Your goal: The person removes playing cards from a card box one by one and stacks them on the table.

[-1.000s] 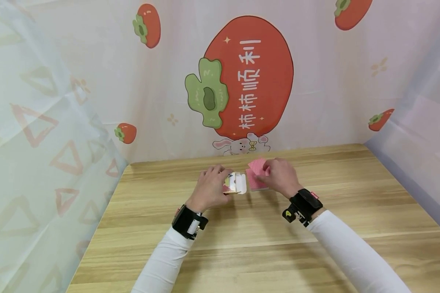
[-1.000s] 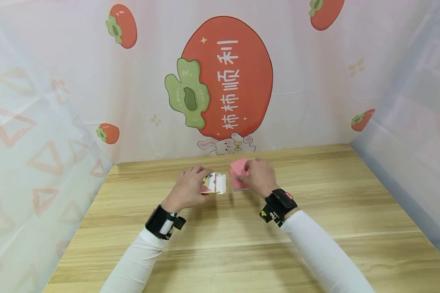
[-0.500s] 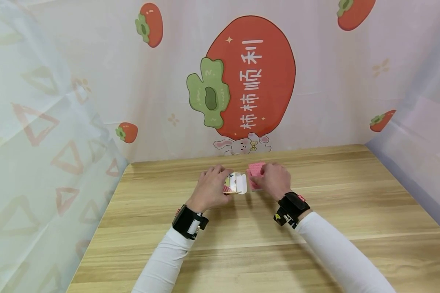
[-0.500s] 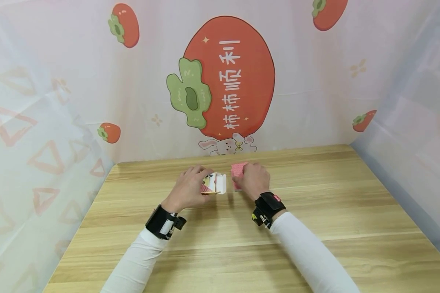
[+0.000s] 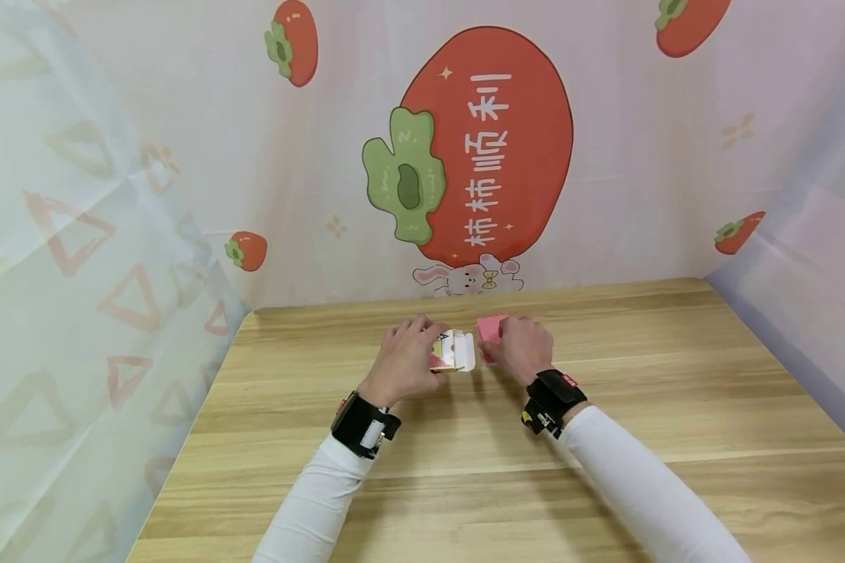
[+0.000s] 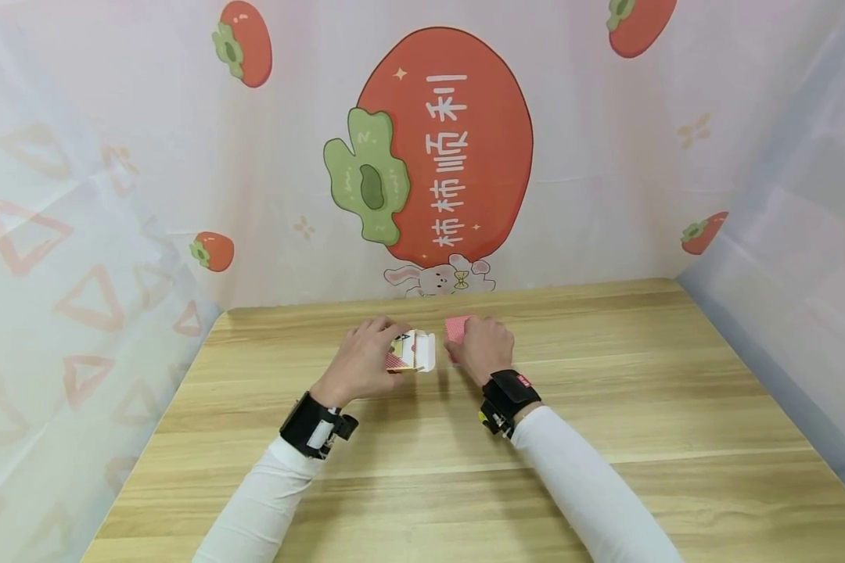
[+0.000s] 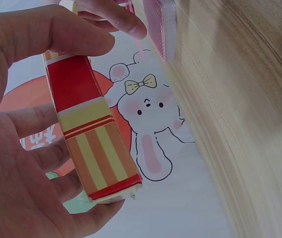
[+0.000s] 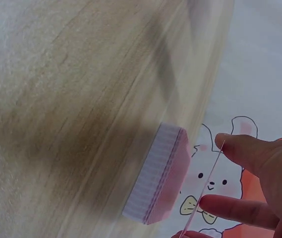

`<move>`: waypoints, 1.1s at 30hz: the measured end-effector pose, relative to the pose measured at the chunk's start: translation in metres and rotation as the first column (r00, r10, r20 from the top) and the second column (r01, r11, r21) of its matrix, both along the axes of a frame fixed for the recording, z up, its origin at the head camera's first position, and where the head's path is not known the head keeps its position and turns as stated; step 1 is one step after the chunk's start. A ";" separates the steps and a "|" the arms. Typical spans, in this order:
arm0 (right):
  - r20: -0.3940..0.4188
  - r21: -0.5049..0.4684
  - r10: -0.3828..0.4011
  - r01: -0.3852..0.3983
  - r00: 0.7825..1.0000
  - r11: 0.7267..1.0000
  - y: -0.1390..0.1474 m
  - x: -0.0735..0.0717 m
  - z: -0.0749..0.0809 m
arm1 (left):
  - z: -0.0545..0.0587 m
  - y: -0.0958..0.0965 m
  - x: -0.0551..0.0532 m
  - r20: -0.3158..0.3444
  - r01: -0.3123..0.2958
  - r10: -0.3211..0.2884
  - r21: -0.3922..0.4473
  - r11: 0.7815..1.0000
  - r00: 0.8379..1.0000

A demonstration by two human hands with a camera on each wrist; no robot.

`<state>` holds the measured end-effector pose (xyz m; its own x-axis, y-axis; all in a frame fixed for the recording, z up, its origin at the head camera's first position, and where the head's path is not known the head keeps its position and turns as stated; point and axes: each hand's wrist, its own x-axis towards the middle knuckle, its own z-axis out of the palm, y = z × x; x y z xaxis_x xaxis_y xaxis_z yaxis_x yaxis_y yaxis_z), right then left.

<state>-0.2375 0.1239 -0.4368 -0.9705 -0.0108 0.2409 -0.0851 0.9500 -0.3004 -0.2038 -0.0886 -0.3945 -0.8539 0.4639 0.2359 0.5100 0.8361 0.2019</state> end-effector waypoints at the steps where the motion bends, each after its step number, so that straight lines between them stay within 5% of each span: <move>1: 0.004 0.006 -0.005 0.005 1.000 1.000 0.000 -0.001 -0.001 | 0.000 0.000 0.000 0.002 -0.002 0.002 -0.003 1.000 1.000; 33: 0.061 0.029 -0.034 0.033 0.998 0.999 -0.006 -0.009 -0.014 | -0.003 -0.004 -0.001 0.007 -0.007 0.007 -0.007 1.000 1.000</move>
